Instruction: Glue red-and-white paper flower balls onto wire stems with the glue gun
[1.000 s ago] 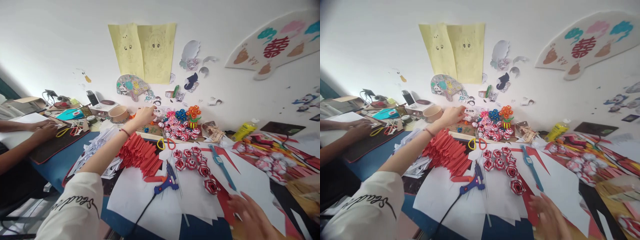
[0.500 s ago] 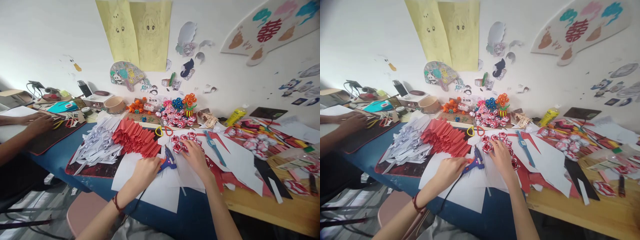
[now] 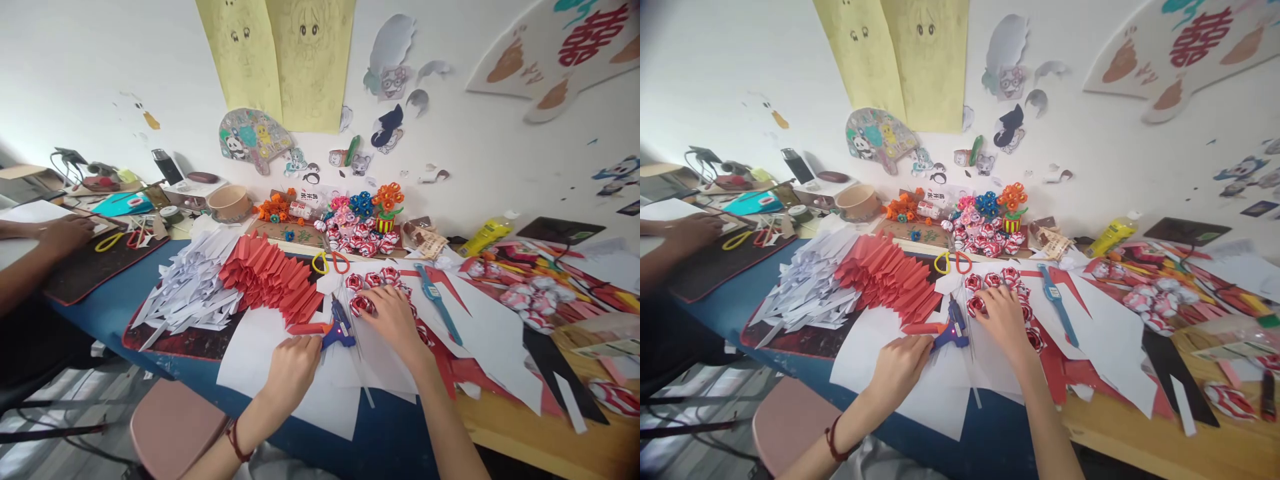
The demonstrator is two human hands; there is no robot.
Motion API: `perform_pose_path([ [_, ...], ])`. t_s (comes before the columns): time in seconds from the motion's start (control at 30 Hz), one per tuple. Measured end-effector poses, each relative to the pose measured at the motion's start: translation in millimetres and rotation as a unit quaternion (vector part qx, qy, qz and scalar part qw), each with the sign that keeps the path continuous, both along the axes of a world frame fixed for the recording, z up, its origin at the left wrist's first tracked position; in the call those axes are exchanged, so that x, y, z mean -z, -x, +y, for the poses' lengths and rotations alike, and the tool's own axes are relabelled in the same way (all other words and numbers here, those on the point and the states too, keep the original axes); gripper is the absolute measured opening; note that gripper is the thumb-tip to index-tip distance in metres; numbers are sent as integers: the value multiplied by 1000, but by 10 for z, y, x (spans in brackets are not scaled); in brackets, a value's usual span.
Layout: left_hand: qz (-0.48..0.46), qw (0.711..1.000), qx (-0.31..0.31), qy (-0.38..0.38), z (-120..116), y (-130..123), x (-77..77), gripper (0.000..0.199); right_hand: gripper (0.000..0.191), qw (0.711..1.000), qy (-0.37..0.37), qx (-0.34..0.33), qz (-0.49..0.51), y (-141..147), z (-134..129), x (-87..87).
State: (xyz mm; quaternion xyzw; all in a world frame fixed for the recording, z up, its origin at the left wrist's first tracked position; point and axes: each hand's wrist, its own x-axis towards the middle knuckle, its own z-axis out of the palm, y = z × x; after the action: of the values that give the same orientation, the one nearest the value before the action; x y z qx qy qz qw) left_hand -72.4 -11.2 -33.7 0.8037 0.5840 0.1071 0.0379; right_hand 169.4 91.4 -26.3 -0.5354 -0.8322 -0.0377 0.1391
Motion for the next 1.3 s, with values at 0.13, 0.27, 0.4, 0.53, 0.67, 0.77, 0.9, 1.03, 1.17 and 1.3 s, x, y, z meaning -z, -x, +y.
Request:
perform_pose_path([
  [0.13, 12, 999, -22, -35, 76, -62, -2, 19, 34, 1000, 6, -12, -15, 4, -11, 40],
  [0.27, 63, 996, -24, -57, 153, -106, 10, 29, 35, 1000, 7, -17, -23, 7, 25, 82],
  [0.4, 53, 997, 3, -64, 162, -112, 128, 38, 38, 1000, 5, -12, -24, -4, 7, 110],
  [0.53, 21, 993, 38, -112, 132, -106, 282, 43, 42, 1000, -21, 0, -11, -29, -103, 141],
  [0.67, 30, 987, 59, -149, 133, -98, 359, 44, 35, 995, -70, 14, 65, -70, -264, 170],
  [0.77, 29, 986, 60, -152, 161, -92, 394, 43, 31, 987, -89, 16, 134, -93, -396, 193],
  [0.9, 23, 974, 91, -205, 147, -49, 436, 42, 27, 973, -115, 23, 200, -116, -541, 223],
  [1.03, -10, 964, 117, -240, 48, 61, 406, 49, 26, 953, -141, 48, 264, -113, -601, 236],
  [1.17, -104, 959, 103, -244, -68, 220, 353, 56, 21, 961, -116, -19, 249, 26, -586, 245],
  [1.3, -176, 952, 75, -238, -157, 372, 341, 58, 21, 978, -92, -96, 160, 283, -531, 280],
])
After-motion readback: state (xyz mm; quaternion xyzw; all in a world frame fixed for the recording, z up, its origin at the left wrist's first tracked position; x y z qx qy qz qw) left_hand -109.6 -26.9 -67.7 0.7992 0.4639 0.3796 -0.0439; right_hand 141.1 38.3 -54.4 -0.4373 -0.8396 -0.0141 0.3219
